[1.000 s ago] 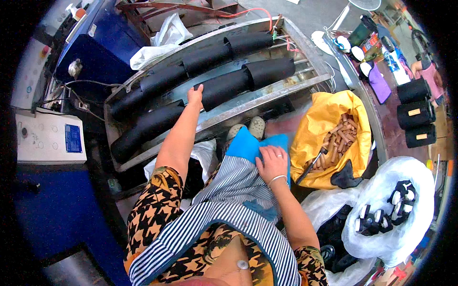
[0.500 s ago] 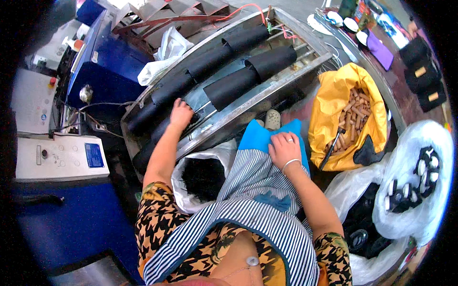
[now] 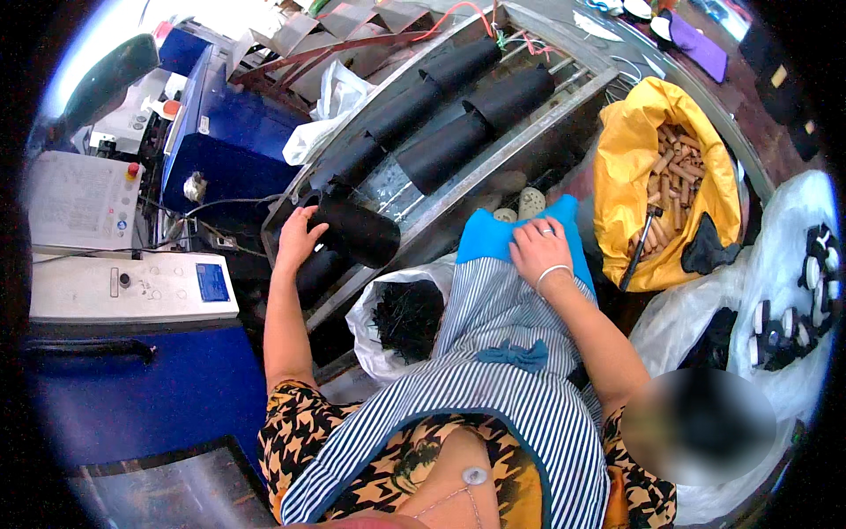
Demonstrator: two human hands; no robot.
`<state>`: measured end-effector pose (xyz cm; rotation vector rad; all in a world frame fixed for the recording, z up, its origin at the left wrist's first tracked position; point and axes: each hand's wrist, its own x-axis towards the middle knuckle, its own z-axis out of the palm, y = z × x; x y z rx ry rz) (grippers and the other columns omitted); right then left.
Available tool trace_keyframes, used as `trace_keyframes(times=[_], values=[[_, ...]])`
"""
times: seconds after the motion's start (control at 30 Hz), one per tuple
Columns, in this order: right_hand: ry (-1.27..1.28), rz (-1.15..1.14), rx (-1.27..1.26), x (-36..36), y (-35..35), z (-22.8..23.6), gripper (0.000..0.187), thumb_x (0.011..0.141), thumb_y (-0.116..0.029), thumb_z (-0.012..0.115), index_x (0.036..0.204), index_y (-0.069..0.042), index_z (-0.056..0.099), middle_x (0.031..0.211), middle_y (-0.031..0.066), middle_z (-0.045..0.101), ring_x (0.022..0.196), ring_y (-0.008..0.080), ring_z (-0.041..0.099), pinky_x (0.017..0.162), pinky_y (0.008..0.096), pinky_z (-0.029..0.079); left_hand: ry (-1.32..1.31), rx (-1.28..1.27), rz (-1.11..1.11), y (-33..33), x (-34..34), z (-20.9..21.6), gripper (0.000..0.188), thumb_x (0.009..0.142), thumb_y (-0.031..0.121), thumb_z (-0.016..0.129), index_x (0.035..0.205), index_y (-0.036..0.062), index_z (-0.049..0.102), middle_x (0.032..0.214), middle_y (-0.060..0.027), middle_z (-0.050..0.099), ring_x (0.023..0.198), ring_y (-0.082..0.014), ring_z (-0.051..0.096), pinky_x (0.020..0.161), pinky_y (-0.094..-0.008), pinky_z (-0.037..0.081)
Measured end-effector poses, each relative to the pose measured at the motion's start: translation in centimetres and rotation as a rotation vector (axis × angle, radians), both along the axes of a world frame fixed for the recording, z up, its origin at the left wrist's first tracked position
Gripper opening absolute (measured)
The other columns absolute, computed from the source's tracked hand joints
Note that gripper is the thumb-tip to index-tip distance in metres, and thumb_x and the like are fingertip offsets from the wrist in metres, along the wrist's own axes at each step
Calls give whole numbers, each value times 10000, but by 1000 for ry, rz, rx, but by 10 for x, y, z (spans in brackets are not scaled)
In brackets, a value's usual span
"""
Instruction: The person wipes a black cylindrical mug part with a yellow cloth, inserts a wooden handle, and attaches a black plastic lid.
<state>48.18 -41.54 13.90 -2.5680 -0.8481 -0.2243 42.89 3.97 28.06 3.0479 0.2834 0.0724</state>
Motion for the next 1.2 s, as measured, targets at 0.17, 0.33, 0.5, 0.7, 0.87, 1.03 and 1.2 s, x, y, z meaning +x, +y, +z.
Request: trace_keyframes(times=[0.17, 0.33, 0.5, 0.7, 0.87, 1.03, 1.2], values=[[0, -5, 11, 0, -3, -2, 221, 852, -276, 604, 953, -81, 629, 1044, 85, 640, 1119, 244, 544, 1066, 447, 317, -2, 105, 44, -22, -4, 1, 424, 826, 266, 712, 1173, 36, 631, 1072, -147, 623, 1044, -337, 583, 940, -432, 432], [62, -6, 0, 2, -5, 0, 228, 861, -287, 592, 952, -82, 634, 1057, 90, 642, 1140, 248, 535, 1074, 447, 308, -46, 136, 37, -32, -6, 2, 403, 825, 228, 709, 1163, 24, 625, 1044, -156, 609, 1030, -347, 579, 909, -424, 447], [87, 13, -1, 1, -5, 4, 248, 873, -290, 581, 997, -83, 639, 1084, 97, 644, 1128, 250, 544, 1077, 440, 313, -212, 117, 147, -33, -15, 13, 367, 855, 183, 677, 1171, 14, 601, 1070, -174, 591, 1011, -365, 580, 872, -412, 468], [79, -7, -4, 2, -12, 1, 240, 884, -297, 570, 974, -87, 643, 1078, 97, 646, 1145, 248, 537, 1087, 445, 299, -182, 144, 110, -57, -8, 35, 381, 839, 186, 691, 1171, 16, 619, 1045, -187, 605, 1013, -380, 580, 880, -443, 463], [93, 16, 9, 0, -11, 2, 239, 894, -297, 561, 961, -83, 645, 1083, 101, 646, 1155, 249, 531, 1091, 442, 295, -101, 247, 45, -60, -28, -8, 397, 831, 156, 696, 1203, 46, 610, 1050, -159, 593, 989, -361, 560, 884, -445, 438], [44, 10, 12, -2, -12, 2, 237, 896, -291, 544, 959, -89, 652, 1062, 87, 651, 1143, 240, 536, 1081, 436, 307, -110, 106, 46, -62, -27, -3, 470, 850, 194, 689, 1282, 71, 548, 1041, -155, 588, 982, -364, 565, 867, -454, 445], [133, 19, -62, 3, -20, 9, 206, 877, -270, 548, 977, -133, 665, 1034, 66, 664, 1118, 228, 565, 1044, 434, 340, -202, 137, 74, -89, 7, 19, 600, 885, 341, 645, 1409, 141, 432, 1446, -165, 419, 1331, -338, 414, 1033, -426, 410]])
